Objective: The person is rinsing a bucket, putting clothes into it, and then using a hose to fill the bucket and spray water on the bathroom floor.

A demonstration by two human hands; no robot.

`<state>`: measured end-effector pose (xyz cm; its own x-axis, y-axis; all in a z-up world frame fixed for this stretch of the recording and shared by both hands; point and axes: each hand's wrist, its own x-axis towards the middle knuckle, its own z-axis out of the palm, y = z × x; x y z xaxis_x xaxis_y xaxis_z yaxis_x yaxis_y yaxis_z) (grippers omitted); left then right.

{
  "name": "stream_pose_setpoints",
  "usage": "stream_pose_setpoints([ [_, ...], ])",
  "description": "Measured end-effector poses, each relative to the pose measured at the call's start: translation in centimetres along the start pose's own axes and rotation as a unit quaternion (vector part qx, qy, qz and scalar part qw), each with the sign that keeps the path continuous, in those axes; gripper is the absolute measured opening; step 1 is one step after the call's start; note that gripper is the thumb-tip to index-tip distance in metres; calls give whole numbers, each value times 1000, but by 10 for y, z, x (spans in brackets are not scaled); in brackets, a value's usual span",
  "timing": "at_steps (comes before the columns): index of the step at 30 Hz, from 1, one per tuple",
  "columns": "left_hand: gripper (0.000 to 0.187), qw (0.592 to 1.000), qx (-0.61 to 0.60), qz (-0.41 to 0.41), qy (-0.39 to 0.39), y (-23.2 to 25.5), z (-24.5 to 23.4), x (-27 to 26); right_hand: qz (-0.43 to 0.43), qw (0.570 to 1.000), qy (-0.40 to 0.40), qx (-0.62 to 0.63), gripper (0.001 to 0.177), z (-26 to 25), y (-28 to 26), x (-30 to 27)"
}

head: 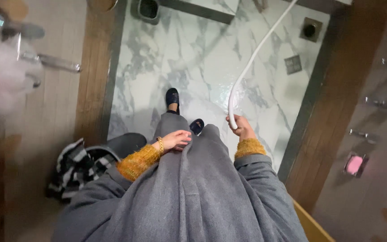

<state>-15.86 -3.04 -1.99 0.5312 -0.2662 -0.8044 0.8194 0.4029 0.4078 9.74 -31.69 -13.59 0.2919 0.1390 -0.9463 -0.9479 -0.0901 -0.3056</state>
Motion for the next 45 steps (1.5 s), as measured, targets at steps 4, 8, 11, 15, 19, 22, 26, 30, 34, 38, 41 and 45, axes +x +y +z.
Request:
stream_pose_setpoints([
  [4, 52, 999, -20, 18, 27, -10, 4, -18, 4, 999, -41, -35, 13, 42, -12, -21],
  [8, 52, 996, -44, 49, 53, -11, 4, -24, 0, 994, -80, -80, 13, 73, -18, -24],
  [11, 53, 994, -47, 67, 74, -14, -6, -13, -12, 990, -122, -65, 12, 89, -14, -10],
  [15, 40, 968, -121, 138, 169, -7, -24, -10, -36, 982, -175, -65, 11, 116, -19, -11],
  [19, 29, 939, -180, 184, 229, 0, -42, -14, -48, 977, -198, -62, 11, 140, -33, -25],
  [22, 28, 939, -175, 184, 233, -1, -43, -15, -51, 981, -184, -42, 18, 156, -43, -20],
  [26, 34, 960, -120, 139, 210, 4, -31, -27, -48, 978, -191, -72, 18, 169, -49, -32],
  [30, 44, 982, -31, 92, 162, 8, -26, -38, -41, 975, -185, -118, 15, 177, -48, -44],
  [34, 48, 988, -25, 77, 130, -1, -37, -37, -44, 965, -176, -191, 21, 186, -43, -38],
  [38, 50, 990, -26, 72, 117, -4, -48, -44, -36, 974, -171, -141, 24, 213, -41, -30],
  [41, 52, 991, -35, 76, 103, -3, -58, -50, -64, 975, -172, -124, 26, 234, -46, -30],
  [45, 52, 991, -42, 74, 105, -2, -71, -61, -95, 979, -152, -97, 25, 267, -58, -44],
])
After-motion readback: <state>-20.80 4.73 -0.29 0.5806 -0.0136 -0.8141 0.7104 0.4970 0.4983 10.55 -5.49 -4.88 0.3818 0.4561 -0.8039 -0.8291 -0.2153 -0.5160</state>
